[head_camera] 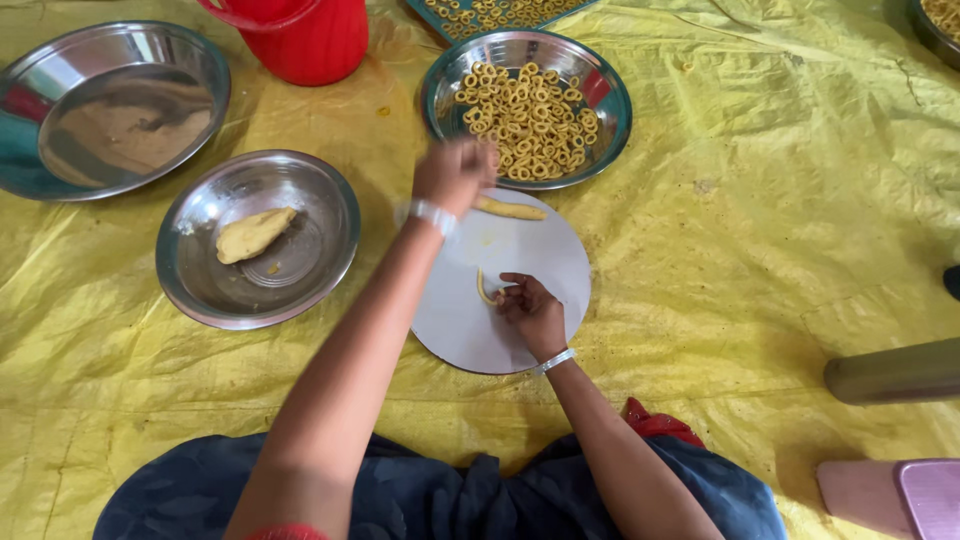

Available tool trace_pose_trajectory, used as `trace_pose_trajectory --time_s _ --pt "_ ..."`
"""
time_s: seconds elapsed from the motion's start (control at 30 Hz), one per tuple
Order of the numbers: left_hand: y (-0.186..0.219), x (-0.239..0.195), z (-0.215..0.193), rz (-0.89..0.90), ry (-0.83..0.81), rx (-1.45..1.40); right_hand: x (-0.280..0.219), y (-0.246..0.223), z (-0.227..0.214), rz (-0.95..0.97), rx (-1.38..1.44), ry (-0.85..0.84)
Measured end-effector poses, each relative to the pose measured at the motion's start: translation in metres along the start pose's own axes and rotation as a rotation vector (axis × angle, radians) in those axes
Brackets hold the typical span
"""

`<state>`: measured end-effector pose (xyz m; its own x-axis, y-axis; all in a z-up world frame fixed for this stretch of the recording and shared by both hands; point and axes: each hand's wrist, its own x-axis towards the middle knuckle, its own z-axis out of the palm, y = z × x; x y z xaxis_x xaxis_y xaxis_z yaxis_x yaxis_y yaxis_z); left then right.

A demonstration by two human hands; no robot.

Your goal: The person rolls small pieces of dough into thin ropes on a white board, then joins the ends to form rings. The finished rings are placed into a metal bowl. The process is repeated continuously with new dough pieces.

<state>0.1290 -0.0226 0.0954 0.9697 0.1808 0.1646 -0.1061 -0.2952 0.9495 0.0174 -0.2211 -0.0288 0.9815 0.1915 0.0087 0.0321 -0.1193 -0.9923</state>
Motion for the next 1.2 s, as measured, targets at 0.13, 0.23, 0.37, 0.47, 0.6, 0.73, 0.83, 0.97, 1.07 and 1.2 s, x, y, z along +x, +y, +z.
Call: trace_pose_trajectory --time_s 0.13,0.23,0.37,0.47,0.6,0.73,0.83,0.97,1.07,1.2 --pt "-0.057 -0.122 0.001 -0.7 -0.355 0.039 0.004 0.0 0.005 -0.016 0.152 0.019" --pt "-0.098 -0.174 0.028 -0.906 -0.255 -0.462 0.005 0.0 0.006 0.024 0.113 0.045" --pt "-0.125 -0.18 0.056 -0.826 -0.006 -0.917 -0.001 -0.001 0.003 0.099 0.197 0.065" --pt "-0.123 -0.169 0.056 -0.758 0.113 -1.021 -0.002 -0.003 0.003 0.124 0.239 0.055" --pt "-0.106 -0.164 0.042 -0.68 0.129 -0.931 -0.004 -0.005 0.005 0.125 0.178 0.062" --pt "-0.089 -0.16 0.032 -0.682 0.153 -0.706 -0.006 -0.012 0.008 0.039 -0.034 0.104" --pt "-0.083 -0.157 0.027 -0.643 0.067 -0.657 -0.011 -0.025 0.008 -0.065 -0.201 0.111" --pt "-0.08 -0.153 0.024 -0.634 -0.014 -0.623 -0.014 -0.045 0.008 -0.104 -0.34 0.107" --pt "-0.083 -0.153 0.024 -0.626 -0.051 -0.603 -0.015 -0.054 0.006 -0.175 -0.437 0.099" --pt "-0.091 -0.152 0.022 -0.62 -0.082 -0.583 -0.017 -0.055 0.007 -0.223 -0.471 0.092"
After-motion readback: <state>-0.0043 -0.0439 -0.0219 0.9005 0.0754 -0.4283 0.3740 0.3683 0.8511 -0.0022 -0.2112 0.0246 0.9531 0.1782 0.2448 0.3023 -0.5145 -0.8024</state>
